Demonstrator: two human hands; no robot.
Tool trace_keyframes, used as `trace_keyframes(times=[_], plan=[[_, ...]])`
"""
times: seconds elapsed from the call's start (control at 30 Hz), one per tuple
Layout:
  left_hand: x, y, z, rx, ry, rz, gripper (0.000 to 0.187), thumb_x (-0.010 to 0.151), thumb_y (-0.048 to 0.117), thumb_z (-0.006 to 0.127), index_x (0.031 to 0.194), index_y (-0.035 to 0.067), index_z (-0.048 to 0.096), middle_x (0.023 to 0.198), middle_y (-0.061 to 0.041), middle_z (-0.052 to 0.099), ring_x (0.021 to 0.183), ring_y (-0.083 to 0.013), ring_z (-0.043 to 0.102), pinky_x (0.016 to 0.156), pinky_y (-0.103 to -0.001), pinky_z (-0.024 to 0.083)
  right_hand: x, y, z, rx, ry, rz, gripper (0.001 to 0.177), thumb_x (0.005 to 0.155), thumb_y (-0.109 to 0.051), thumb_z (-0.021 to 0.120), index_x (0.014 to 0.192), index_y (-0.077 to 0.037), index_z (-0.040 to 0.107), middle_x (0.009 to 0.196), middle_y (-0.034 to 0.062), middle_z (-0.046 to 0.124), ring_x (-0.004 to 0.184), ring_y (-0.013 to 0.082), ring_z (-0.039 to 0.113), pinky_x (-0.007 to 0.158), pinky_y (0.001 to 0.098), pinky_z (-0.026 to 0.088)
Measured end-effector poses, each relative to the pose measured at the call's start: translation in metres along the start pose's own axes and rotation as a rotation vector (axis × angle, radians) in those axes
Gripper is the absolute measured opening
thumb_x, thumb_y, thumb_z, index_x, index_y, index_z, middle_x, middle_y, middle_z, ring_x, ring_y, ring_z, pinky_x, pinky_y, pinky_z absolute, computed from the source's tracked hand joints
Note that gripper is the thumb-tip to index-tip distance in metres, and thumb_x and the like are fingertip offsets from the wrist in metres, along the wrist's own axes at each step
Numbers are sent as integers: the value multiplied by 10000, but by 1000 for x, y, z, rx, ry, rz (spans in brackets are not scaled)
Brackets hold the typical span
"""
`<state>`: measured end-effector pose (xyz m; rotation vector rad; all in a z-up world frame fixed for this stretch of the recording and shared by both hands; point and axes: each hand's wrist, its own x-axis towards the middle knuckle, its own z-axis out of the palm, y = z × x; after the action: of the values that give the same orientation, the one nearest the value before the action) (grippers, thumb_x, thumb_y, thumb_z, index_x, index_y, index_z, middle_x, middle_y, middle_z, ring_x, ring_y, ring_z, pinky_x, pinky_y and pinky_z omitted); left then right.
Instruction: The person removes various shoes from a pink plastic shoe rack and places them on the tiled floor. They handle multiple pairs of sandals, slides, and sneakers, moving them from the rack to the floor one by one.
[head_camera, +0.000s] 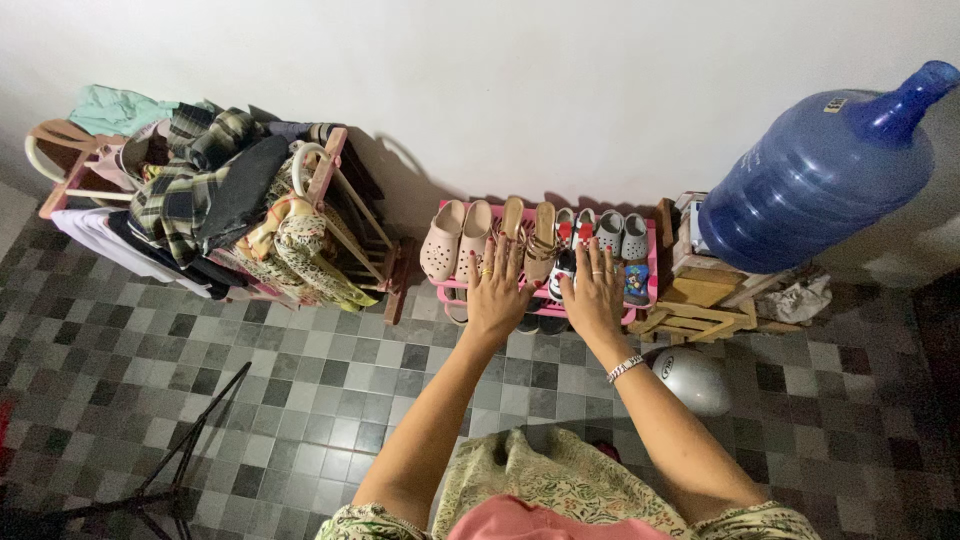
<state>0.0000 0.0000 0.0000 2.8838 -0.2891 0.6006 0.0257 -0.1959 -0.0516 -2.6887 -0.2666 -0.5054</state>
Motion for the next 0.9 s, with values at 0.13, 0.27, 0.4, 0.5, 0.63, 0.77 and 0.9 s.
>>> trace_keyframes(times=[0.13,0.27,0.4,0.5,0.63,0.77,0.9], plan=[[0,0,-5,-10,-8,-8,844,976,590,503,1581,31,318,1649,-166,307,1538,-322,247,1235,-569,135,1,-13,-16,-28,-22,22,662,1001,-372,560,1568,-76,392,1670,165,292,1540,358,248,1230,566,169],[-2,-1,-7,-18,-11,-7,844,968,567,518,1582,20,328,1650,-161,321,1534,-322,265,1235,-563,147,1,-17,-20,-32,-3,13,664,993,-374,569,1560,-73,401,1661,170,308,1530,366,260,1225,572,174],[-2,-3,-6,-15,-1,4,837,971,567,522,1578,22,334,1647,-160,327,1526,-327,272,1231,-564,148,2,-18,-19,-25,0,18,675,991,-389,579,1557,-68,398,1655,165,313,1528,362,264,1222,573,177],[-3,-3,-3,-20,11,5,826,973,567,522,1575,32,338,1644,-154,332,1530,-323,276,1236,-565,151,1,-17,-18,-29,-4,20,671,991,-388,580,1561,-84,398,1661,154,310,1532,353,262,1226,570,176],[-3,-2,-1,-22,48,16,828,976,575,516,1583,39,342,1643,-154,336,1528,-321,285,1237,-570,158,0,-15,-15,-31,0,7,674,994,-387,572,1570,-89,389,1662,153,307,1533,353,253,1226,570,166],[-1,-3,-1,-30,53,19,830,977,579,512,1584,40,345,1640,-151,338,1530,-322,285,1234,-569,163,0,-14,-12,-37,-19,9,678,1005,-400,564,1581,-96,373,1669,146,293,1543,345,235,1237,567,158],[-1,-4,-1,-35,44,12,823,980,585,504,1580,45,344,1653,-150,326,1536,-314,279,1241,-563,161,0,-15,-11,-33,-46,32,679,1004,-403,553,1586,-110,361,1686,131,270,1554,326,213,1249,560,150]])
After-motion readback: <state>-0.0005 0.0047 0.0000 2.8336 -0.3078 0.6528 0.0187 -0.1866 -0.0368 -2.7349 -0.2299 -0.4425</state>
